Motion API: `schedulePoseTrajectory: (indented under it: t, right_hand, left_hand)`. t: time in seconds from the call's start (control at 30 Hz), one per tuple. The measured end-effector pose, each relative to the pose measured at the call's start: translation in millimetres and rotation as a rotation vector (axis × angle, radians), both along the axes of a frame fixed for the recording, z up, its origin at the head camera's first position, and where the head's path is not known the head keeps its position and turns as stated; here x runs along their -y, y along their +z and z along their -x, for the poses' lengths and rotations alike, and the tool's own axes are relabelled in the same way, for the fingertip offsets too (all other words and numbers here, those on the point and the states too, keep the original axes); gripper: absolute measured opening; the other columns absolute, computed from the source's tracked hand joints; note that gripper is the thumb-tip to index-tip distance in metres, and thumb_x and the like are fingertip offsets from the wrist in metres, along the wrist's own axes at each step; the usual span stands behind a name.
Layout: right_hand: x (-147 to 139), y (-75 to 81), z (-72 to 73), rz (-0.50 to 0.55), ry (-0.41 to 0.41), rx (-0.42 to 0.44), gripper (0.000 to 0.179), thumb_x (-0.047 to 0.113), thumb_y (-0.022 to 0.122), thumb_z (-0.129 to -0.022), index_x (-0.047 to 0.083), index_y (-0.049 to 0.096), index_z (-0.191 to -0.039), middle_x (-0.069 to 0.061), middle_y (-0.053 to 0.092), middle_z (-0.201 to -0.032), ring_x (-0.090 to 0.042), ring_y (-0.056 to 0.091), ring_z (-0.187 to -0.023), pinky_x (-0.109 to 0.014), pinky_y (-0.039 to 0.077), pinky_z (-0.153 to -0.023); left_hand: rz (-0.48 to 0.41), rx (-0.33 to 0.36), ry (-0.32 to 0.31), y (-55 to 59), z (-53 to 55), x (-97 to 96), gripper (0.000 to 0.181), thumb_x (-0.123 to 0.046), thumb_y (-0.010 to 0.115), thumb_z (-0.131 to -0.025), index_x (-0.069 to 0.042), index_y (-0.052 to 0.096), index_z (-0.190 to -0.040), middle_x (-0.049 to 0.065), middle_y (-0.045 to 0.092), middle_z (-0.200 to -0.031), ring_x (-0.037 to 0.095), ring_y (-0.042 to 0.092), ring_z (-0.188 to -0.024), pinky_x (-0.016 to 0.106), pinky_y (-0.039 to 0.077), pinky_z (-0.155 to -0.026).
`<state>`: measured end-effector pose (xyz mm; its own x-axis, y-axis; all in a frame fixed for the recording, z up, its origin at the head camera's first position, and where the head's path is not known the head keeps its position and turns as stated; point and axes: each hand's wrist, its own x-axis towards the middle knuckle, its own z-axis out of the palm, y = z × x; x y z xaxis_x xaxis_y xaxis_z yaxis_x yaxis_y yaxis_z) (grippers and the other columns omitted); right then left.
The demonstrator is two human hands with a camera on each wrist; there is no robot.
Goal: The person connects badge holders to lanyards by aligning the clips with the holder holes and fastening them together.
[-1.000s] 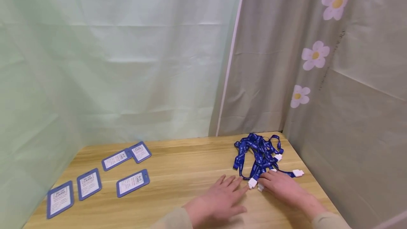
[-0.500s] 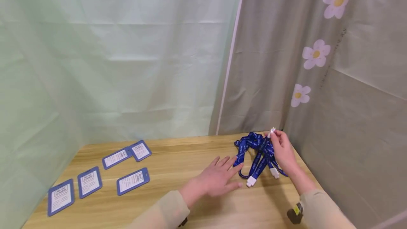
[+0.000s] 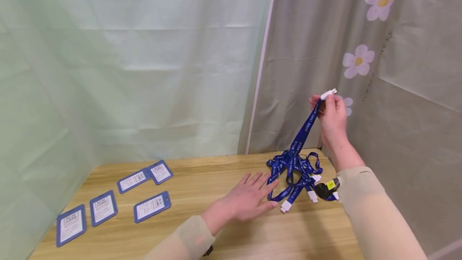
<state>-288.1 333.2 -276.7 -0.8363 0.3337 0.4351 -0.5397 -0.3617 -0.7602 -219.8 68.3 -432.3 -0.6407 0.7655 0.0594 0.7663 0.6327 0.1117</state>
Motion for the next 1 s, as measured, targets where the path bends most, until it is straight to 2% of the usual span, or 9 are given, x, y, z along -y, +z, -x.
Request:
schedulePoseTrajectory:
  t: [0.17, 0.27, 0.37, 0.43, 0.57, 0.67, 0.87, 0.93, 1.0]
  right_hand:
    - [-4.5, 42.9, -12.3, 0.156, -0.016, -0.083, 0.024, 0.021, 0.044, -0.110, 0.003, 0.043, -0.126, -0.018, 0.067, -0.109, -0.029, 0.068, -0.097, -0.034, 0.059, -0.087]
    - [-6.8, 65.7, -19.5, 0.214, -0.054, -0.151, 0.021, 0.018, 0.048, -0.109, 0.002, 0.046, -0.121, -0.019, 0.065, -0.101, -0.028, 0.065, -0.081, -0.033, 0.061, -0.076]
    - [-5.3, 75.3, -24.1, 0.128, -0.135, -0.175, 0.015, 0.016, 0.052, -0.108, 0.003, 0.051, -0.114, -0.017, 0.065, -0.093, -0.022, 0.058, -0.069, -0.025, 0.055, -0.061]
    - [-3.1, 67.6, -27.2, -0.057, -0.194, -0.132, 0.012, 0.016, 0.053, -0.107, 0.005, 0.053, -0.111, -0.012, 0.065, -0.091, -0.018, 0.055, -0.067, -0.020, 0.048, -0.055]
    - [6.2, 18.1, -39.2, -0.684, -0.260, 0.062, 0.024, 0.024, 0.049, -0.110, 0.006, 0.056, -0.124, -0.004, 0.063, -0.102, -0.012, 0.056, -0.082, -0.017, 0.047, -0.064]
    - [20.9, -35.8, -50.9, -1.042, -0.182, 0.170, 0.035, 0.031, 0.047, -0.110, 0.004, 0.054, -0.132, -0.005, 0.063, -0.110, -0.015, 0.058, -0.090, -0.022, 0.051, -0.071]
    - [70.7, -136.3, -66.4, -1.251, 0.058, 0.333, 0.034, 0.044, 0.055, -0.106, 0.016, 0.064, -0.122, 0.003, 0.068, -0.103, -0.016, 0.063, -0.089, -0.032, 0.055, -0.071]
    - [88.4, -159.7, -70.3, -1.387, 0.090, 0.335, 0.027, 0.044, 0.060, -0.103, 0.021, 0.067, -0.115, 0.009, 0.067, -0.099, -0.012, 0.063, -0.087, -0.032, 0.054, -0.070]
    - [103.1, -179.0, -73.4, -1.568, 0.081, 0.252, 0.022, 0.041, 0.066, -0.100, 0.021, 0.069, -0.107, 0.011, 0.066, -0.095, -0.010, 0.062, -0.084, -0.033, 0.054, -0.069]
  left_hand:
    - [0.016, -0.009, -0.012, 3.6, -3.3, -0.9, 0.072, -0.070, 0.014, -0.103, -0.035, 0.011, -0.165, 0.002, 0.008, -0.171, 0.027, 0.016, -0.156, 0.051, 0.011, -0.124]
    - [0.016, -0.019, -0.013, 5.9, -4.9, 0.8, 0.071, -0.070, 0.015, -0.103, -0.034, 0.011, -0.165, 0.002, 0.007, -0.171, 0.026, 0.014, -0.156, 0.051, 0.010, -0.124]
    - [0.008, -0.032, -0.010, 6.2, -6.4, 6.7, 0.070, -0.069, 0.017, -0.103, -0.035, 0.010, -0.165, 0.002, 0.006, -0.171, 0.026, 0.011, -0.156, 0.051, 0.008, -0.124]
    - [0.009, -0.047, -0.013, 4.0, -8.0, 15.2, 0.070, -0.070, 0.015, -0.103, -0.036, 0.009, -0.164, 0.002, 0.007, -0.171, 0.026, 0.011, -0.156, 0.051, 0.007, -0.124]
    - [0.021, -0.044, -0.015, -6.5, -12.3, 44.5, 0.073, -0.071, 0.013, -0.102, -0.034, 0.013, -0.165, 0.003, 0.010, -0.171, 0.027, 0.011, -0.156, 0.053, 0.007, -0.124]
    - [0.021, -0.009, -0.006, -19.7, -15.6, 75.3, 0.072, -0.070, 0.017, -0.103, -0.032, 0.020, -0.165, 0.004, 0.014, -0.171, 0.029, 0.013, -0.156, 0.056, 0.009, -0.124]
    - [-0.012, 0.022, 0.044, -41.5, -21.3, 136.6, 0.065, -0.058, 0.038, -0.106, -0.025, 0.032, -0.162, 0.010, 0.024, -0.168, 0.035, 0.023, -0.153, 0.062, 0.016, -0.121]
    - [-0.015, 0.029, 0.059, -46.2, -24.4, 152.2, 0.065, -0.057, 0.040, -0.106, -0.023, 0.034, -0.162, 0.012, 0.026, -0.167, 0.037, 0.025, -0.152, 0.063, 0.018, -0.120]
    - [-0.027, 0.035, 0.068, -51.1, -27.5, 165.9, 0.065, -0.055, 0.042, -0.106, -0.020, 0.036, -0.161, 0.014, 0.027, -0.166, 0.039, 0.027, -0.151, 0.064, 0.019, -0.119]
